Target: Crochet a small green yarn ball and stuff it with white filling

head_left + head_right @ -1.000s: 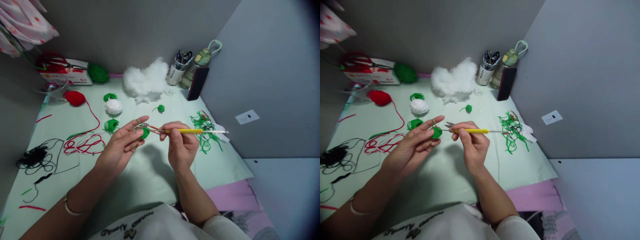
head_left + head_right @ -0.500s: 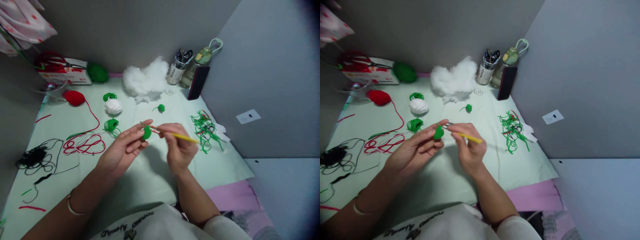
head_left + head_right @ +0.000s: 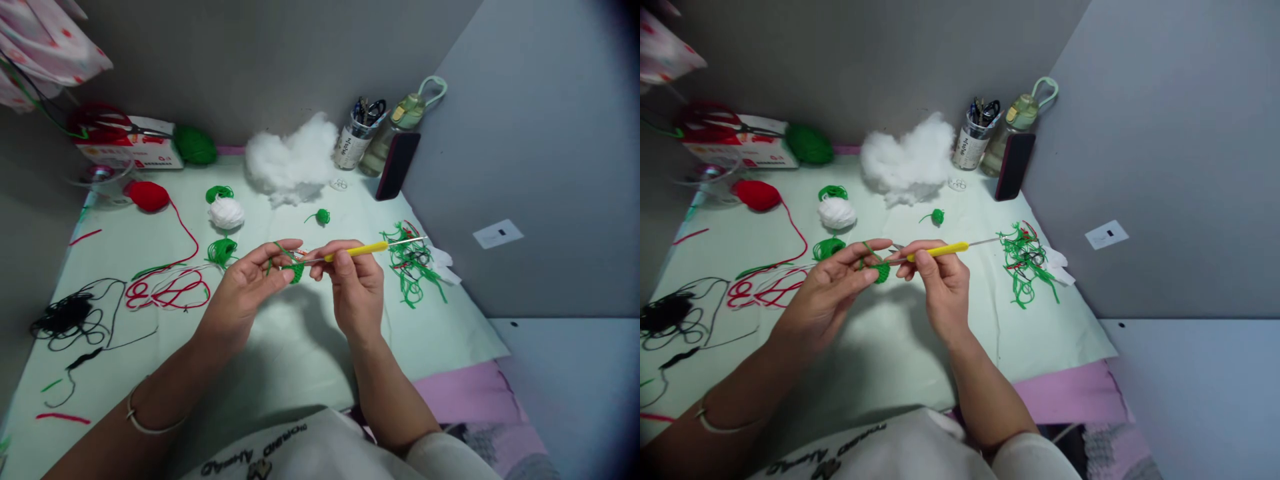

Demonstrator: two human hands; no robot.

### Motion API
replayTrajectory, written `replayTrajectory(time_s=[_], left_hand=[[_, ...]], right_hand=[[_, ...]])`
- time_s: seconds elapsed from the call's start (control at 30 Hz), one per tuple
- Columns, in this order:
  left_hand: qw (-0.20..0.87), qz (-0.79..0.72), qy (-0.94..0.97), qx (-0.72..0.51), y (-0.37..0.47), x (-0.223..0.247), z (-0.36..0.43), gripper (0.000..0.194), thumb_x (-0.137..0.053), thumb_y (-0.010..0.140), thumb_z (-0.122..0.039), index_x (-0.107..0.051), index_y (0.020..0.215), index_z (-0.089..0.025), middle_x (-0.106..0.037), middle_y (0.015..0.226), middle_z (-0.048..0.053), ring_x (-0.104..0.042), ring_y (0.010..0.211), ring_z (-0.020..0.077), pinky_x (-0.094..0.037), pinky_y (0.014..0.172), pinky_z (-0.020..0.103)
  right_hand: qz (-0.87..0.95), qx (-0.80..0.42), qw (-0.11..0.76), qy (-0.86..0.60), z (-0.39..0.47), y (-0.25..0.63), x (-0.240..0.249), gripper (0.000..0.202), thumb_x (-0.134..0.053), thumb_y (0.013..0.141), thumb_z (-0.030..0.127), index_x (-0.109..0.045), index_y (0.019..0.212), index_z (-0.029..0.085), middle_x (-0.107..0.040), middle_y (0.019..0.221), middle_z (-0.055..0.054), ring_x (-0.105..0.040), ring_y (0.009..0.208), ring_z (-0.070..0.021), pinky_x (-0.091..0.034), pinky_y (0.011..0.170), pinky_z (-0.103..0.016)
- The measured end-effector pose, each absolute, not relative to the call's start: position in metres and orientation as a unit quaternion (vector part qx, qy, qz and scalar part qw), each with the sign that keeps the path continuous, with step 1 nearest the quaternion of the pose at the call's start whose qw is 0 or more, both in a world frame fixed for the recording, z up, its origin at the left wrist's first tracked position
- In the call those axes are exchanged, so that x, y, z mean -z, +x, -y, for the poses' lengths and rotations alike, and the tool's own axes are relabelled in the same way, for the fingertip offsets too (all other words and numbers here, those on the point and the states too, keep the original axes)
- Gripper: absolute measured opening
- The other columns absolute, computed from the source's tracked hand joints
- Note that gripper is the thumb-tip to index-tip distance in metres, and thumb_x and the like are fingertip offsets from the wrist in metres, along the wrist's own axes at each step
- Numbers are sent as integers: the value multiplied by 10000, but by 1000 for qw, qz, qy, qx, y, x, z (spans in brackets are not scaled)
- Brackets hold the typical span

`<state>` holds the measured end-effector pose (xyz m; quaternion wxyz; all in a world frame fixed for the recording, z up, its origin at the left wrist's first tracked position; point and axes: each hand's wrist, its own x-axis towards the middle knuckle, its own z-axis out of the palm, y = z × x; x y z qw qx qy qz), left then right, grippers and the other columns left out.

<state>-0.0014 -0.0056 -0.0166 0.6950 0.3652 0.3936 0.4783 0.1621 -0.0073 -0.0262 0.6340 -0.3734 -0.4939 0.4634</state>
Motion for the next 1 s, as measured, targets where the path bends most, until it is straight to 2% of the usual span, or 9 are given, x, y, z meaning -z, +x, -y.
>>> replayTrajectory(time_s=[0.13,0.3,0.43,0.53,0.6,0.67,0.77,0.9,1.0], left_hand=[[666,-409,389,-488,-3,15,7,328,-815,831,-247,-805,1158,-275,-653,933,13,-581,896,153,-459,822,260],[593,-470,395,-521,7,13,13,432,-846,779,-176,-769,1193,-276,-613,848,-36,-535,765,104,-452,756,212],[700,-403,307,-502,8,10,13,513,-861,760,-207,-728,1256,-222,-629,768,-50,-478,595,72,-502,748,229],[772,-364,226,-470,2,7,7,398,-836,793,-203,-777,1185,-166,-460,566,-114,-242,445,21,-523,751,206],[769,-363,215,-480,-1,5,4,373,-831,792,-165,-795,1163,-169,-404,528,-129,-200,433,15,-526,762,187],[765,-353,236,-484,-2,5,2,362,-840,776,-150,-808,1134,-193,-544,607,-90,-283,451,12,-525,749,179],[770,-331,271,-474,2,7,3,325,-845,768,-157,-819,1086,-217,-728,865,-9,-464,550,37,-527,759,199],[763,-339,288,-470,3,9,5,343,-823,798,-188,-796,1137,-230,-766,979,34,-649,807,130,-515,856,258],[752,-356,292,-472,2,9,5,356,-835,788,-205,-790,1141,-224,-746,932,32,-660,908,165,-494,872,271]], right_hand=[[533,-414,625,-393,11,162,22,192,-552,1048,344,-705,980,250,-784,894,-15,-697,703,-145,-584,682,-320],[697,-181,571,-395,20,158,25,222,-562,1021,190,-735,1114,293,-783,991,-33,-735,844,-185,-609,769,-369],[743,-70,533,-399,23,157,30,308,-656,952,138,-761,1155,346,-775,1074,-42,-737,970,-222,-616,831,-397],[663,-156,608,-407,21,158,27,218,-613,994,208,-774,1089,319,-769,985,-45,-722,858,-210,-619,756,-402],[581,-263,655,-406,18,159,23,195,-579,1021,279,-773,1008,273,-749,893,-48,-681,723,-184,-596,650,-372],[538,-350,658,-394,15,159,21,202,-599,1016,336,-768,949,249,-744,879,-48,-662,692,-169,-578,612,-345],[546,-393,630,-388,12,156,23,186,-647,991,377,-778,950,252,-776,935,-46,-691,787,-177,-594,680,-340],[506,-430,633,-398,10,157,27,212,-637,996,410,-763,970,241,-786,918,-39,-689,747,-160,-592,699,-330],[485,-456,643,-379,9,160,28,220,-612,1011,412,-728,965,231,-783,877,-34,-699,733,-156,-592,693,-324]])
